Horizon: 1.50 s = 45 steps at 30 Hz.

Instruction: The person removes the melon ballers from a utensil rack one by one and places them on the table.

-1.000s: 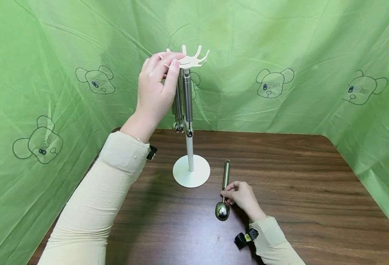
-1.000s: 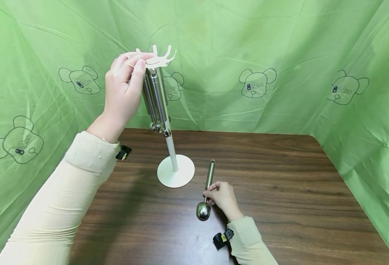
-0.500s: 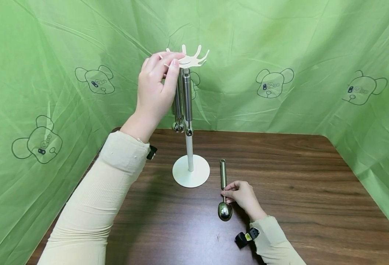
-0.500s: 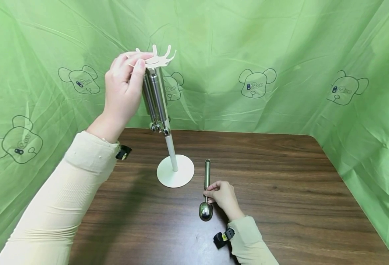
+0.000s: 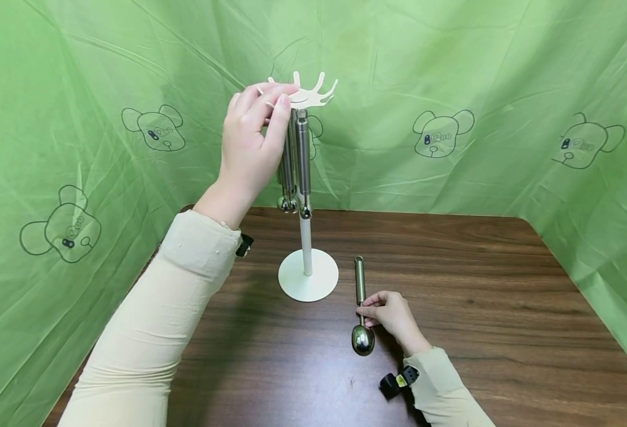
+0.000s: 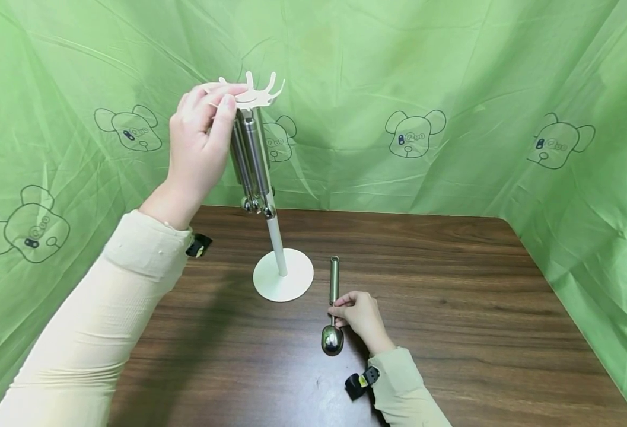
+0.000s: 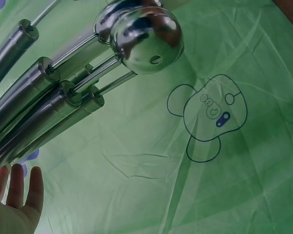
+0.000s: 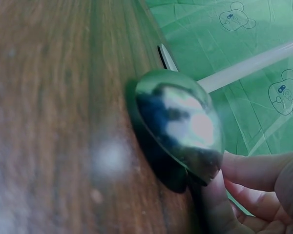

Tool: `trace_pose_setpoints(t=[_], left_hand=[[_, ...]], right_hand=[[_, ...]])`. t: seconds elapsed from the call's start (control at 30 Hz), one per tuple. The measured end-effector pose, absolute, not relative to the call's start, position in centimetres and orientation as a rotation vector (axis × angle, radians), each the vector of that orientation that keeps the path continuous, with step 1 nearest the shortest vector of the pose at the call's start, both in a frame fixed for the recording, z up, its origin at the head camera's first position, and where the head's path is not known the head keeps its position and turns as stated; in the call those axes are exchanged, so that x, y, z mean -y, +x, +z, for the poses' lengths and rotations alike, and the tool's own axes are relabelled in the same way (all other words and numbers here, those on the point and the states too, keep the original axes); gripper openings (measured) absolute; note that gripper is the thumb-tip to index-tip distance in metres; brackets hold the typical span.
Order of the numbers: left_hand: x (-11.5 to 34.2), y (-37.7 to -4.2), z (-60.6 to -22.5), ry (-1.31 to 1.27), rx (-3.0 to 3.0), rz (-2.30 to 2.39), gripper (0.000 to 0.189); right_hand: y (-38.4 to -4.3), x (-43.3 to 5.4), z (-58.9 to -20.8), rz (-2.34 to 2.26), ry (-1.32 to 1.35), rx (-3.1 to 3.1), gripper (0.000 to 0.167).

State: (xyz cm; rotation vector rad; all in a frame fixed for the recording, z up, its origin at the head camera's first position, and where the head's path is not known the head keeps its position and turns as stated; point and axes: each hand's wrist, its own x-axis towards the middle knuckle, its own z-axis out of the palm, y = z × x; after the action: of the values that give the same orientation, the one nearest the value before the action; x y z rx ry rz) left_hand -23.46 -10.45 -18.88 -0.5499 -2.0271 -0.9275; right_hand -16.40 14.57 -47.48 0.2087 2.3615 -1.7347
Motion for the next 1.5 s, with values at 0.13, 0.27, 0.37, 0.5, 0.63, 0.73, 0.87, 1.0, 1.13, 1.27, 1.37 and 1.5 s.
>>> trace_pose_setpoints(t=[0.13, 0.27, 0.37, 0.5, 0.63, 0.73, 0.87, 1.0, 1.13, 1.27, 1.37, 1.5], left_hand=[[10.5, -23.4, -18.8, -0.564, 2.031, -0.899, 0.033], [10.6, -23.4, -19.0, -0.584, 2.019, -0.880, 0.033], [10.6, -23.4, -19.1, -0.614, 1.992, -0.874, 0.033], [10.7, -23.3, -19.3, -0.646, 1.967, -0.864, 0.034], [10.7, -23.1, -19.4, -0.653, 1.969, -0.850, 0.036], [10.9, -22.9, -19.5, -0.658, 1.972, -0.832, 0.037], [11.0, -22.7, -19.6, -0.674, 1.962, -0.810, 0.039], [11.1, -22.5, -19.6, -0.685, 1.958, -0.781, 0.041], [11.4, -22.2, -19.4, -0.669, 1.978, -0.777, 0.046], [11.7, -22.0, -19.1, -0.653, 1.992, -0.781, 0.049], [11.7, -21.9, -18.9, -0.653, 1.998, -0.770, 0.048], [11.8, -22.1, -18.7, -0.667, 1.999, -0.742, 0.045]], right_hand=[[-16.5, -14.7, -47.4, -1.731, 0.191, -2.359, 0.015], [-16.5, -15.1, -47.1, -1.714, 0.170, -2.375, 0.016], [-16.6, -15.4, -46.8, -1.704, 0.154, -2.391, 0.018], [-16.9, -15.9, -46.0, -1.710, 0.088, -2.397, 0.021], [-17.5, -16.2, -44.4, -1.719, -0.017, -2.423, 0.025], [-17.8, -16.2, -42.5, -1.709, -0.059, -2.474, 0.027], [-18.2, -16.0, -40.0, -1.712, -0.104, -2.539, 0.030], [-18.6, -15.7, -38.1, -1.753, -0.173, -2.572, 0.031], [-19.3, -15.4, -36.0, -1.772, -0.252, -2.597, 0.030], [-19.9, -15.0, -33.7, -1.782, -0.336, -2.652, 0.028], [-20.3, -14.6, -32.0, -1.803, -0.391, -2.672, 0.028], [-20.6, -13.8, -29.9, -1.837, -0.469, -2.666, 0.028]])
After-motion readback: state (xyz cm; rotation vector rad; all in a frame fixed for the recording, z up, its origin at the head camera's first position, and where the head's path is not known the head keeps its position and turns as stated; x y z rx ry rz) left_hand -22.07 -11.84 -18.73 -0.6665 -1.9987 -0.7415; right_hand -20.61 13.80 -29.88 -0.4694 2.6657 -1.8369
